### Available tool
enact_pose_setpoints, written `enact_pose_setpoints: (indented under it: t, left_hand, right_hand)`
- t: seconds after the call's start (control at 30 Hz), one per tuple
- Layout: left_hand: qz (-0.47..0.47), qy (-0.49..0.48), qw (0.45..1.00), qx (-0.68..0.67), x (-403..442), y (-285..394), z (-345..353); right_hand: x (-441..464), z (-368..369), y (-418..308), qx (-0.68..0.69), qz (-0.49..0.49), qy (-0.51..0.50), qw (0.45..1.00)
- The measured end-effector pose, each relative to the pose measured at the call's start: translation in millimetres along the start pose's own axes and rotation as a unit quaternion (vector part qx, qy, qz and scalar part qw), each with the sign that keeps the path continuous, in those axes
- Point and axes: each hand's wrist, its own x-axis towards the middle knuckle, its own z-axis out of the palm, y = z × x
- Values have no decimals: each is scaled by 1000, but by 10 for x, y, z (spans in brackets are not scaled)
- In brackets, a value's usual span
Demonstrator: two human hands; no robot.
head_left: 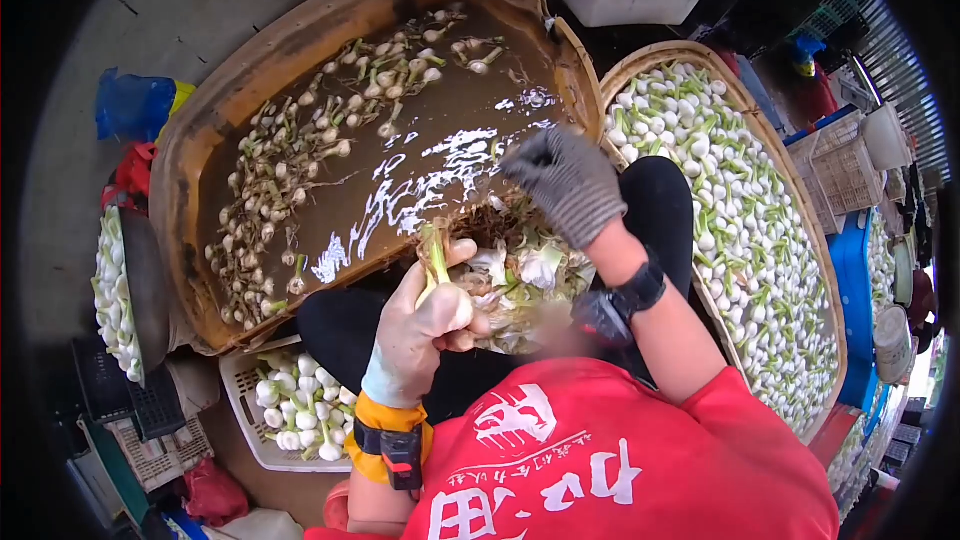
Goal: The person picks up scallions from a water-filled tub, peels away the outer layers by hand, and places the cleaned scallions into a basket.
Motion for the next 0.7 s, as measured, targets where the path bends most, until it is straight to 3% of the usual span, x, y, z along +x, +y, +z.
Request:
enact_pose_setpoints:
  t: [0.03,0.1,0.27,0.33,0.37,0.43,0.47,0.57,0.67,0.7]
  left_hand:
    - [-6,33,998,47,0,-1,12]
    - [4,98,991,89,-12,2,132]
    - [-4,67,991,117,-63,70,115]
    - [-45,47,992,112,-23,87,124]
    - [-46,45,992,111,19,-25,90]
    - [110,80,973,187,143,-385,-32]
    - [109,78,973,186,163,-418,-81]
    - [40,105,983,146,161,-251,-32]
    - [37,170,977,125,236,-418,-144]
    - [81,197,975,60,296,-454,-161]
  right_hand:
    - [-163,51,9,-36,-25,-73,996]
    - [-415,156,16,36,19,-113,993]
    - [-591,133,-120,155,38,-159,974]
    - [-558,91,-189,197,2,-224,955]
    - [-515,-9,-324,80,-95,-259,958]
    - [-470,33,-423,7,-73,-267,961]
    - [-453,50,-439,-65,-53,-274,958]
    - [-494,150,-231,14,-38,-286,957]
    - [-560,69,-189,95,-27,-253,962]
    - [-557,35,-152,149,-11,-256,955]
